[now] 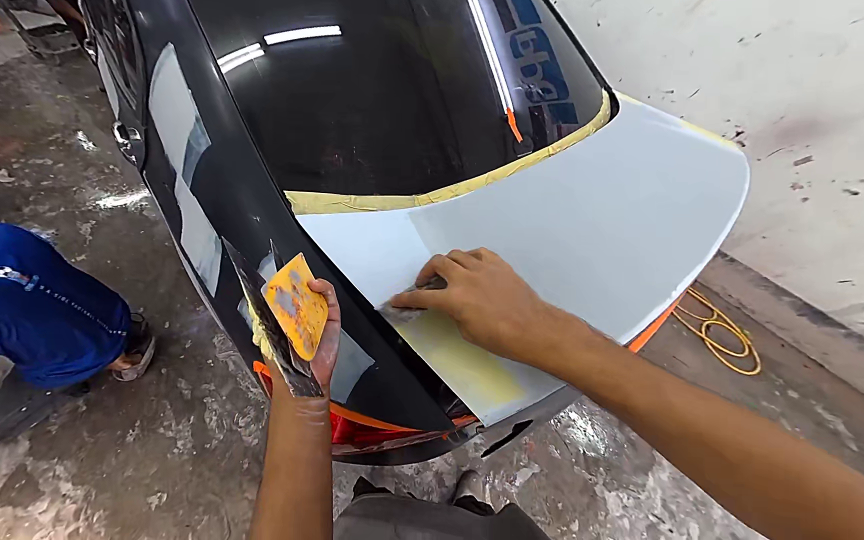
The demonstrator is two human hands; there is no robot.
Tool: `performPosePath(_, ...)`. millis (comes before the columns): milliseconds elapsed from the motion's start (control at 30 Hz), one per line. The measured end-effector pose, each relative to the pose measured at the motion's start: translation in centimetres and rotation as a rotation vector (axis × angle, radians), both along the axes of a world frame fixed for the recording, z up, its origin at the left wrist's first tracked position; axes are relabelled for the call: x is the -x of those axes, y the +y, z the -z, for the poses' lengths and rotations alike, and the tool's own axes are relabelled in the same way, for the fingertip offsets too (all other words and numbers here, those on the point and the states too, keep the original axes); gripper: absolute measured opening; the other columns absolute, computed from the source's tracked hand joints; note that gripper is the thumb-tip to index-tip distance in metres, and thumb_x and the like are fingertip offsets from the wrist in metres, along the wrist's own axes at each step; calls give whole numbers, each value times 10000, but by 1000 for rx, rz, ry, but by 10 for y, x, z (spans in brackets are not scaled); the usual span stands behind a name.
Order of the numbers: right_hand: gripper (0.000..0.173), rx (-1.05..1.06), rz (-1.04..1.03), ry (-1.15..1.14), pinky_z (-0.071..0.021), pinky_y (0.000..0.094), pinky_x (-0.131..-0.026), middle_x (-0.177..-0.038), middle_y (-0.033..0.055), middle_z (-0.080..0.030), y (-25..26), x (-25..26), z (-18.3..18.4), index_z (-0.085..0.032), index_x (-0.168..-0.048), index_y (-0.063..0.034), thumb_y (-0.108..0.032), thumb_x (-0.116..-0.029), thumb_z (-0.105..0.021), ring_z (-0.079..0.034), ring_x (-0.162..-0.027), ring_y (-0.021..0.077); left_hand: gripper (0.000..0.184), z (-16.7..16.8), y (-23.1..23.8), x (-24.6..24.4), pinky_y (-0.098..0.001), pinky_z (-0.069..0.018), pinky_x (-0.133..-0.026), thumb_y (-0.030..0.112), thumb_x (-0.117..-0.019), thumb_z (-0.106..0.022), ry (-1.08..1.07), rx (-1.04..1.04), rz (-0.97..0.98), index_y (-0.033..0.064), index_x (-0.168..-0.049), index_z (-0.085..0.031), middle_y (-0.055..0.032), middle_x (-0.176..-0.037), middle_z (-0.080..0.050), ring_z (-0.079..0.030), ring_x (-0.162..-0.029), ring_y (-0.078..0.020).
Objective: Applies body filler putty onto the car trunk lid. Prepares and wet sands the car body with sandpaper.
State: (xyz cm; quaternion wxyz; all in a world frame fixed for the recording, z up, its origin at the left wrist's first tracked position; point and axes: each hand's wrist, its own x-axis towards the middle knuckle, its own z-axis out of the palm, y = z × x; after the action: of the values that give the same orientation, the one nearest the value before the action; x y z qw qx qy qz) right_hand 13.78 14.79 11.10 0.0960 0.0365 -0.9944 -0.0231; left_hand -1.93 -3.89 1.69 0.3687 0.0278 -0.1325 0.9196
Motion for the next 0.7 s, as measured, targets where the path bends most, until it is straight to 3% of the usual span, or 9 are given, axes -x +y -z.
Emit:
performPosePath(133, 578, 3, -4, -28, -519, 468, -841, -1168, 40, -665, -5, -8, 3, -687, -1289, -431, -3, -913, -592, -643, -1041, 259, 403, 7, -3, 4, -378, -539, -1007, 364, -1005, -547, 15, -46, 3, 13, -1196, -590, -181, -1169, -648, -667, -1082, -293)
performPosePath(367, 609, 43, 39, 54, -523, 522, -943, -1151, 36, -688, -26, -74, 14, -705, -1253, -439, 5, -848, -608, -653, -1092, 260, 425, 15, -1, 6, -356, -560, -978, 390, -1002, -543, -3, -27, -19, 11, -1185, -595, -174, -1151, -655, -681, -1059, -285)
performPosePath(467, 662, 31, 88, 97, -528, 539, -948, -1159, 22, -697, -37, -102, 24, -678, -1282, -461, 14, -831, -580, -663, -1103, 264, 435, 1, 0, 1, -365, -576, -937, 388, -1000, -540, -33, -28, 6, -17, -1147, -603, -190, -1091, -667, -694, -1004, -289)
performPosePath(700, 606, 20, 195, 147, -504, 547, -1000, -1185, 25, -706, -57, -148, 51, -612, -1336, -469, -44, -912, -530, -664, -1146, 270, 456, -10, 3, -3, -388, -575, -957, 424, -1046, -439, 3, 37, -50, 1, -1148, -575, -184, -1115, -656, -688, -1040, -293)
